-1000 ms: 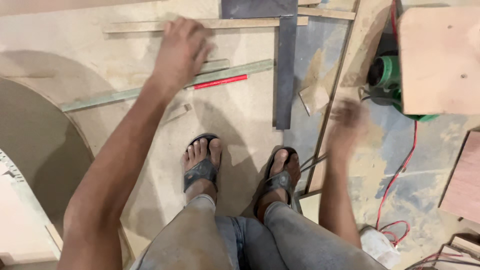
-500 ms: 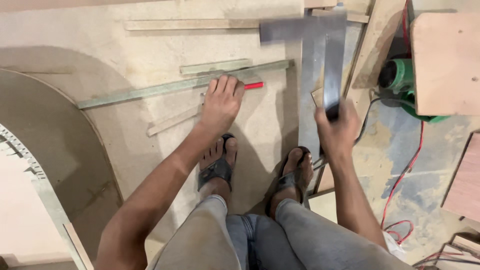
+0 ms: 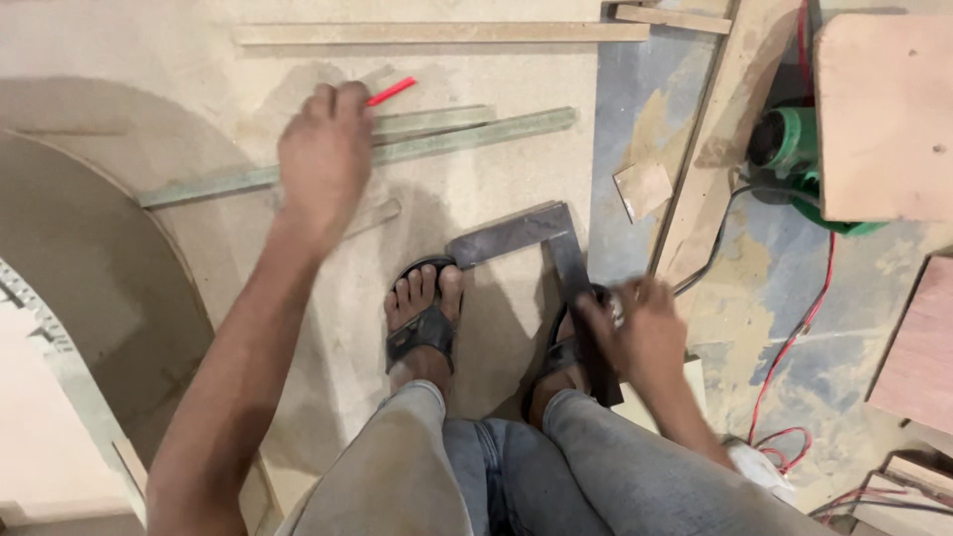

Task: The person uses a combination square and a pencil to mark lines on wood strips and a curved board, and uses a circular saw to cut a small block.

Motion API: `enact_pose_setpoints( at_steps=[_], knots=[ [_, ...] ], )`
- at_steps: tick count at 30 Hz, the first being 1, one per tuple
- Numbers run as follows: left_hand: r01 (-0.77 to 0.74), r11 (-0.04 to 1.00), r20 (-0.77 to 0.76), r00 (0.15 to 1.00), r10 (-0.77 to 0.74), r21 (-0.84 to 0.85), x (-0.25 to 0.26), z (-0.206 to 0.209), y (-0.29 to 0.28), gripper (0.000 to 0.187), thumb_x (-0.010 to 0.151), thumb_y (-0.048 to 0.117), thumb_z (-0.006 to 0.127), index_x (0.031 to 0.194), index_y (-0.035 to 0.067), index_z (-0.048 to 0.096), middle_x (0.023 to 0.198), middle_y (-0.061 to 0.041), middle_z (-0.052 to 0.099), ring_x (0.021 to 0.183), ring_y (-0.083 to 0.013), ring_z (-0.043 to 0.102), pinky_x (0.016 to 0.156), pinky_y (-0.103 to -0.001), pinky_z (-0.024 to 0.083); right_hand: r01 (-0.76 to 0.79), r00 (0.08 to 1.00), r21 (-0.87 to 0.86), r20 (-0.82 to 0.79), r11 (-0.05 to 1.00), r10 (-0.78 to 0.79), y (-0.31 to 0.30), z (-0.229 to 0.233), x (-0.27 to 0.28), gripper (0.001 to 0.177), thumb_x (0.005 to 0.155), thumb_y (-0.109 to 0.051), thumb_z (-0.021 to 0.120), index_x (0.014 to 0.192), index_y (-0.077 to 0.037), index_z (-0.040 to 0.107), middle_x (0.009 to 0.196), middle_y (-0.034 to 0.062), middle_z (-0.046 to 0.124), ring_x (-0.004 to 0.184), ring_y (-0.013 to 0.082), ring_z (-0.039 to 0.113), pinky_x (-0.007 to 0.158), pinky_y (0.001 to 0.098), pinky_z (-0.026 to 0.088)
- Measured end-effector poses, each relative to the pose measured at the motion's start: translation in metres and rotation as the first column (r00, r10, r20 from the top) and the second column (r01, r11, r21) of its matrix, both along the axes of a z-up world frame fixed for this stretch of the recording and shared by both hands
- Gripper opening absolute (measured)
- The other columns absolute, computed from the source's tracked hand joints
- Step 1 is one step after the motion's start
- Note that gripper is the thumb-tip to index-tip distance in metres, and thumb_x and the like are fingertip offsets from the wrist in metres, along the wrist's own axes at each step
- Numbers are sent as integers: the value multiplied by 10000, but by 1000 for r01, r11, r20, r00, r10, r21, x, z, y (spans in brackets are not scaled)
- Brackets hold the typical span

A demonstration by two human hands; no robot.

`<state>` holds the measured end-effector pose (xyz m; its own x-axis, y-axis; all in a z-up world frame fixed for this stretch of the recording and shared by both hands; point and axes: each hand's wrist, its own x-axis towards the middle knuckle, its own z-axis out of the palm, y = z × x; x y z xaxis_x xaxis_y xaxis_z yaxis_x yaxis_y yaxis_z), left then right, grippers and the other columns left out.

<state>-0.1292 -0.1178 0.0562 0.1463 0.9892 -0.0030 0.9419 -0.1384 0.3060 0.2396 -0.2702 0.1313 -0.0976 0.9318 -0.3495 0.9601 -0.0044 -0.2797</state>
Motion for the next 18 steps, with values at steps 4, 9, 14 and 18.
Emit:
enact_pose_setpoints(
  at_steps=[4, 9, 14, 18],
  knots=[
    [-65, 996, 237, 970, 50, 57, -33, -16, 7, 101, 1071, 1, 573, 1171, -10, 586, 1086, -203, 630, 901, -392, 630, 765, -487, 522, 3, 940, 199, -335, 980, 65, 82, -13, -22, 317, 960, -136, 785, 1220, 8, 673, 1155, 197, 616, 1026, 378, 642, 838, 450, 551],
    [-138, 988, 364, 925, 106, 62, -51, -8, 16, 93, 1111, 75, 657, 1116, -17, 647, 951, -230, 622, 869, -455, 589, 779, -533, 464, -192, 804, 435, -445, 880, 395, 166, -65, -99, 382, 932, -60, 807, 1279, -24, 651, 1257, 156, 570, 1164, 345, 583, 971, 453, 533],
    [-103, 985, 412, 899, 151, -138, -25, 12, 14, 114, 1066, 99, 653, 1065, -12, 679, 941, -202, 644, 813, -391, 628, 761, -477, 512, -196, 727, 464, -522, 864, 445, 191, -78, -136, 460, 970, -120, 801, 1384, -14, 634, 1106, 123, 612, 962, 244, 643, 824, 378, 567],
    [91, 995, 411, 909, -66, -42, 15, 23, 2, 173, 1000, 90, 682, 1144, 7, 730, 1037, -170, 675, 852, -368, 676, 771, -437, 559, -5, 548, 21, -836, 1000, 21, 185, -78, -148, 616, 1000, -202, 738, 1483, 31, 434, 771, 37, 663, 635, 125, 571, 559, 274, 459]
  ],
)
